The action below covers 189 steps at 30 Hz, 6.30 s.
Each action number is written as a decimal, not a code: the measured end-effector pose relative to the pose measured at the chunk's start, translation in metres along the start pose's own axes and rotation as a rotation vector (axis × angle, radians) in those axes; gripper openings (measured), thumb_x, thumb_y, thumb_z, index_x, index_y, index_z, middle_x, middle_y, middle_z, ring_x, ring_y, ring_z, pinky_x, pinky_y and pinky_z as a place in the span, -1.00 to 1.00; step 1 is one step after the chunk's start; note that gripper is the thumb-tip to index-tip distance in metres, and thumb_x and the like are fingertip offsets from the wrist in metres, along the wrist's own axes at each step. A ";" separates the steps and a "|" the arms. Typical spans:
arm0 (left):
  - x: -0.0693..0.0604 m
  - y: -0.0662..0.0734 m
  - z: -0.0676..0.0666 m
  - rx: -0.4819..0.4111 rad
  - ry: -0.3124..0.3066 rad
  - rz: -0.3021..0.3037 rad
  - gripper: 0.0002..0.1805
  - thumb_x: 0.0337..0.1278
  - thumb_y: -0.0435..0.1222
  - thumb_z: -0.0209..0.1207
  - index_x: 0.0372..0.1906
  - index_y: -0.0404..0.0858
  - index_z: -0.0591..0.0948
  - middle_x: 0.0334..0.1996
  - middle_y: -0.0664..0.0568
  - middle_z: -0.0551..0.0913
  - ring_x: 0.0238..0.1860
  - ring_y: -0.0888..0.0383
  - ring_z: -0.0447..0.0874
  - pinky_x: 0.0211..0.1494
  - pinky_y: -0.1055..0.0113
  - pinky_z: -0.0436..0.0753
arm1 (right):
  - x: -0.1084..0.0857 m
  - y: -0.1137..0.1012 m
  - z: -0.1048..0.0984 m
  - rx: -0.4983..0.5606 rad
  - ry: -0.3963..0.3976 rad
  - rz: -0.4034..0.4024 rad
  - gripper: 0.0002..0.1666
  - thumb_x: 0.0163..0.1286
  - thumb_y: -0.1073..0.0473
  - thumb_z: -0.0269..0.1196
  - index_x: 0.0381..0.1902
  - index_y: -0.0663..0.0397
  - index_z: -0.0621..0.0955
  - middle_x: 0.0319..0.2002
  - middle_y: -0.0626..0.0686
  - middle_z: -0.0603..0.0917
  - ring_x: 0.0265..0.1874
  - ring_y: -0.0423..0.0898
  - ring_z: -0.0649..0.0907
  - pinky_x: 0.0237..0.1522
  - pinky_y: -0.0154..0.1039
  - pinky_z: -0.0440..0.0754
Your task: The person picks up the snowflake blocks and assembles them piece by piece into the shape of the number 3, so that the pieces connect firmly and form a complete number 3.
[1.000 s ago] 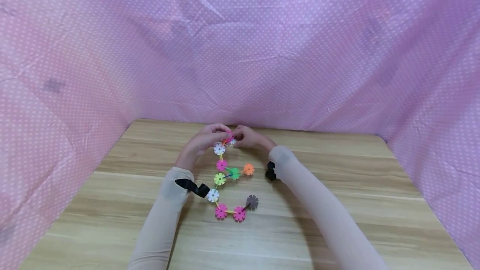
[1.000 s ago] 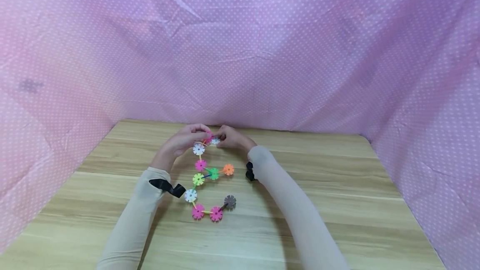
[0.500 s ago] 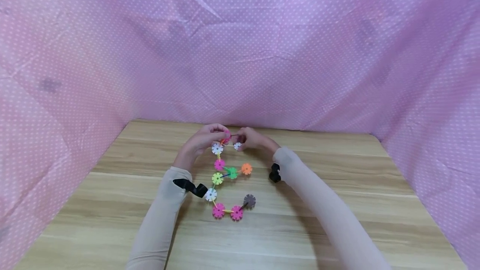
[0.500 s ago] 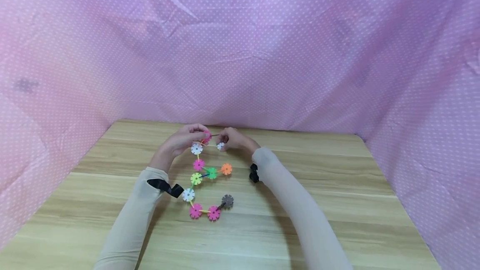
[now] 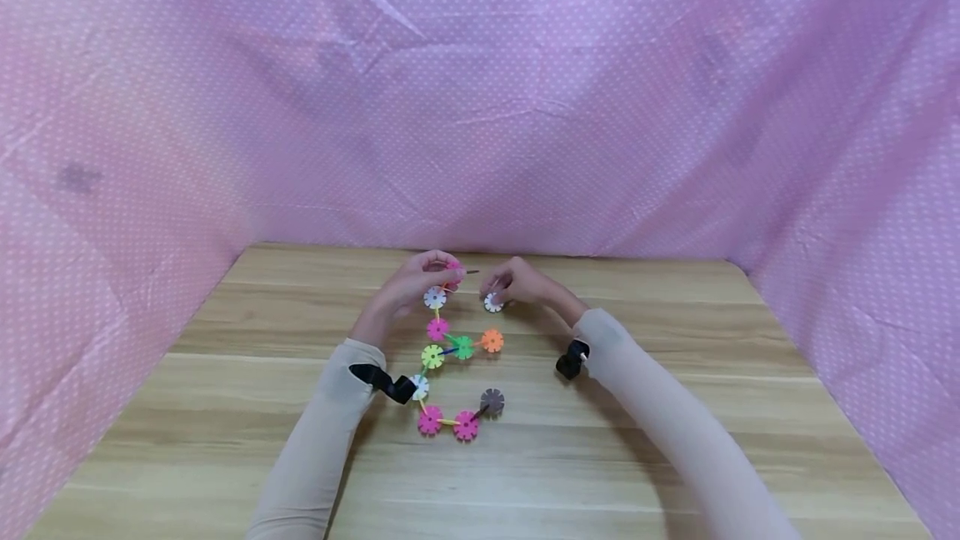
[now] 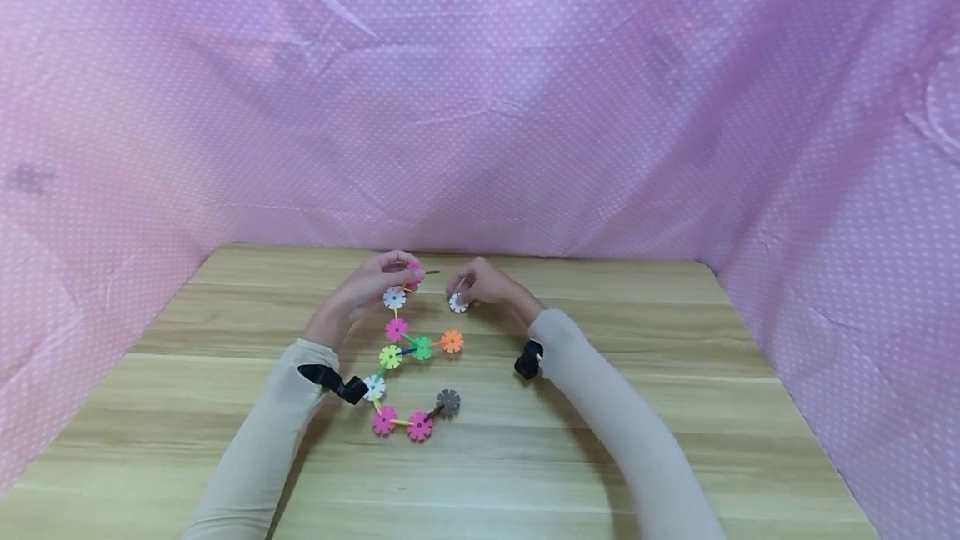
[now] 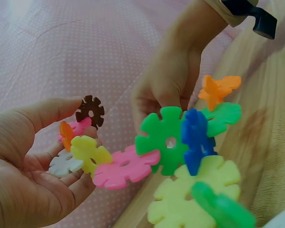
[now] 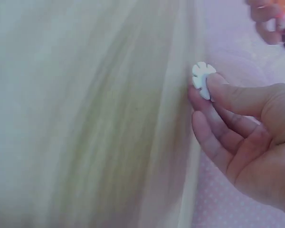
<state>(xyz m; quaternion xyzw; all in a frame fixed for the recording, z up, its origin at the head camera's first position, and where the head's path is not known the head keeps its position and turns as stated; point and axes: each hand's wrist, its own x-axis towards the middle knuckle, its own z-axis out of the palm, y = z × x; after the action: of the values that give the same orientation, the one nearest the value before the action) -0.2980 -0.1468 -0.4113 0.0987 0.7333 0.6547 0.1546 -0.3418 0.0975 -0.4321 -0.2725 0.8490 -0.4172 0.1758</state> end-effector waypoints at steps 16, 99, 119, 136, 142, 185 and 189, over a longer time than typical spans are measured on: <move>0.001 -0.002 0.014 -0.052 0.062 0.025 -0.67 0.30 -0.24 0.32 0.08 -0.26 0.59 -0.15 0.03 0.72 -0.07 0.05 0.70 0.24 -0.01 0.66 | -0.037 -0.026 -0.002 0.566 0.378 0.042 -0.67 0.35 0.38 0.34 0.02 0.48 0.59 -0.34 -0.01 0.75 -0.38 -0.16 0.78 -0.17 -0.17 0.82; -0.007 0.008 0.025 -0.123 0.025 0.007 -0.60 0.32 -0.26 0.31 0.16 -0.32 0.56 -0.01 -0.09 0.70 0.31 -0.30 0.54 0.46 -0.10 0.48 | -0.042 -0.036 0.015 0.679 0.489 -0.039 -0.75 0.32 0.43 0.35 -0.10 0.53 0.62 -0.42 -0.01 0.77 -0.46 -0.15 0.79 -0.30 -0.26 0.81; -0.028 -0.017 -0.016 0.145 -0.201 -0.026 -0.49 0.30 -0.32 0.28 0.28 -0.42 0.50 0.02 -0.10 0.65 0.08 -0.04 0.64 0.31 -0.07 0.62 | -0.056 -0.018 -0.013 0.767 0.600 0.018 -0.73 0.33 0.45 0.32 -0.03 0.46 0.60 -0.40 -0.02 0.76 -0.43 -0.15 0.79 -0.15 -0.20 0.81; -0.043 -0.028 -0.007 0.274 -0.262 -0.146 -0.60 0.30 -0.37 0.24 0.19 -0.43 0.59 -0.07 -0.09 0.70 -0.13 0.18 0.71 0.11 0.21 0.75 | -0.084 -0.003 -0.033 0.694 0.573 -0.007 -0.57 0.36 0.48 0.27 0.13 0.63 0.48 -0.36 -0.04 0.76 -0.41 -0.17 0.79 -0.17 -0.26 0.81; -0.042 -0.027 -0.009 0.267 -0.224 -0.185 -0.63 0.37 -0.36 0.19 0.20 -0.41 0.59 0.00 -0.11 0.69 -0.05 0.14 0.70 0.21 0.17 0.72 | -0.099 0.000 -0.038 0.578 0.485 0.013 -0.51 0.38 0.45 0.28 0.19 0.64 0.46 -0.35 -0.09 0.79 -0.38 -0.19 0.80 -0.14 -0.19 0.81; 0.006 -0.032 -0.025 0.289 -0.254 -0.214 -0.60 0.40 -0.36 0.16 0.27 -0.33 0.58 0.18 -0.16 0.67 0.05 0.13 0.67 0.17 0.26 0.68 | -0.152 0.024 -0.015 0.167 0.016 0.129 -0.59 0.15 0.44 0.47 -0.06 0.48 0.60 -0.37 0.20 0.69 -0.46 -0.18 0.62 -0.44 -0.36 0.70; 0.004 -0.033 -0.026 0.280 -0.259 -0.208 -0.59 0.41 -0.34 0.15 0.29 -0.33 0.56 0.24 -0.19 0.63 0.23 -0.01 0.63 0.43 0.04 0.54 | -0.151 0.023 -0.018 0.161 -0.005 0.134 -0.58 0.16 0.42 0.47 -0.04 0.45 0.60 -0.34 0.17 0.69 -0.41 -0.18 0.63 -0.40 -0.38 0.69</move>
<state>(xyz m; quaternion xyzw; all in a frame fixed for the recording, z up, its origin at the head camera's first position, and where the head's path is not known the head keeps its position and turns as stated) -0.3087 -0.1740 -0.4422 0.1262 0.7974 0.5089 0.2989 -0.2392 0.2122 -0.4299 -0.2010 0.8285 -0.4708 0.2270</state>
